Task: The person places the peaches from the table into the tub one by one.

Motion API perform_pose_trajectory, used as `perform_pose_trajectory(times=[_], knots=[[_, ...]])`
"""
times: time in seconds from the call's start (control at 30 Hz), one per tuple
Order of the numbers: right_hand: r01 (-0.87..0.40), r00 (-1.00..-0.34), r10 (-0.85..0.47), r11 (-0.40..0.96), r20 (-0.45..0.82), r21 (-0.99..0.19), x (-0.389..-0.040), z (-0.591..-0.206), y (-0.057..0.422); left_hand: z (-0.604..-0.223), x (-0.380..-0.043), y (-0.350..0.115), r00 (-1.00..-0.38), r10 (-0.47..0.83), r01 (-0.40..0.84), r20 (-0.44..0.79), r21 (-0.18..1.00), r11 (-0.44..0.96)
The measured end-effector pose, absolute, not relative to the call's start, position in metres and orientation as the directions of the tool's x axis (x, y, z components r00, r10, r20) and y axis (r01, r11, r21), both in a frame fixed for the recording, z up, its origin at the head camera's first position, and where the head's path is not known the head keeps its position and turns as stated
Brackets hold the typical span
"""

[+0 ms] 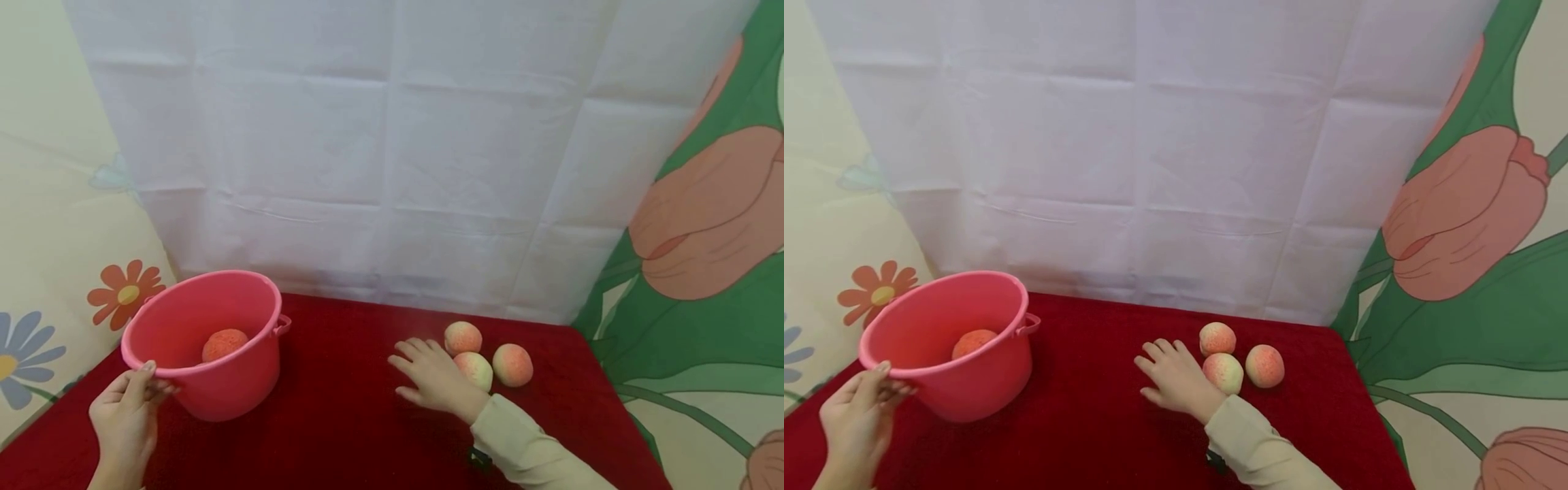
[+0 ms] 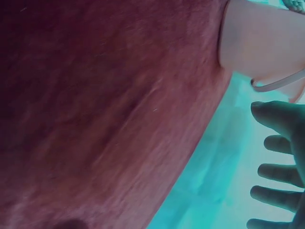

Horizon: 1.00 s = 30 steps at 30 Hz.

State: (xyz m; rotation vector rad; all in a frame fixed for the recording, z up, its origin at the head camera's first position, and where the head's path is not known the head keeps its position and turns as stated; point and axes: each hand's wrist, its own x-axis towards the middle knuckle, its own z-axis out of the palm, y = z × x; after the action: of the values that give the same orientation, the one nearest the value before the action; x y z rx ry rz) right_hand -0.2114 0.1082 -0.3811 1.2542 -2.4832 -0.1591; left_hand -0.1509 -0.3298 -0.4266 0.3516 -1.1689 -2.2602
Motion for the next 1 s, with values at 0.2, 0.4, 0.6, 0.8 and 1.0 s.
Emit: perform_pose_trajectory(times=[0.2, 0.4, 0.6, 0.8, 1.0], knots=[[-0.723, -0.597, -0.766, 0.643, 0.240, 0.254, -0.215, -0.390, 0.122, -0.451, -0.162, -0.347, -0.802, -0.585, 0.436, 0.119, 0.786, -0.438], [-0.711, -0.595, -0.754, 0.656, 0.279, 0.253, -0.221, -0.399, 0.135, -0.437, -0.156, -0.336, -0.798, -0.598, 0.410, 0.076, 0.796, -0.446], [-0.705, -0.608, -0.734, 0.675, 0.302, 0.219, -0.226, -0.407, 0.147, -0.444, -0.160, -0.339, -0.777, -0.622, 0.431, 0.097, 0.802, -0.414], [-0.674, -0.648, -0.708, 0.705, 0.282, 0.221, -0.229, -0.413, 0.161, -0.433, -0.158, -0.333, -0.778, -0.628, 0.369, -0.014, 0.798, -0.475], [-0.634, -0.698, -0.662, 0.749, 0.274, 0.195, -0.231, -0.416, 0.174, -0.477, -0.177, -0.363, -0.778, -0.617, 0.463, 0.119, 0.772, -0.436]])
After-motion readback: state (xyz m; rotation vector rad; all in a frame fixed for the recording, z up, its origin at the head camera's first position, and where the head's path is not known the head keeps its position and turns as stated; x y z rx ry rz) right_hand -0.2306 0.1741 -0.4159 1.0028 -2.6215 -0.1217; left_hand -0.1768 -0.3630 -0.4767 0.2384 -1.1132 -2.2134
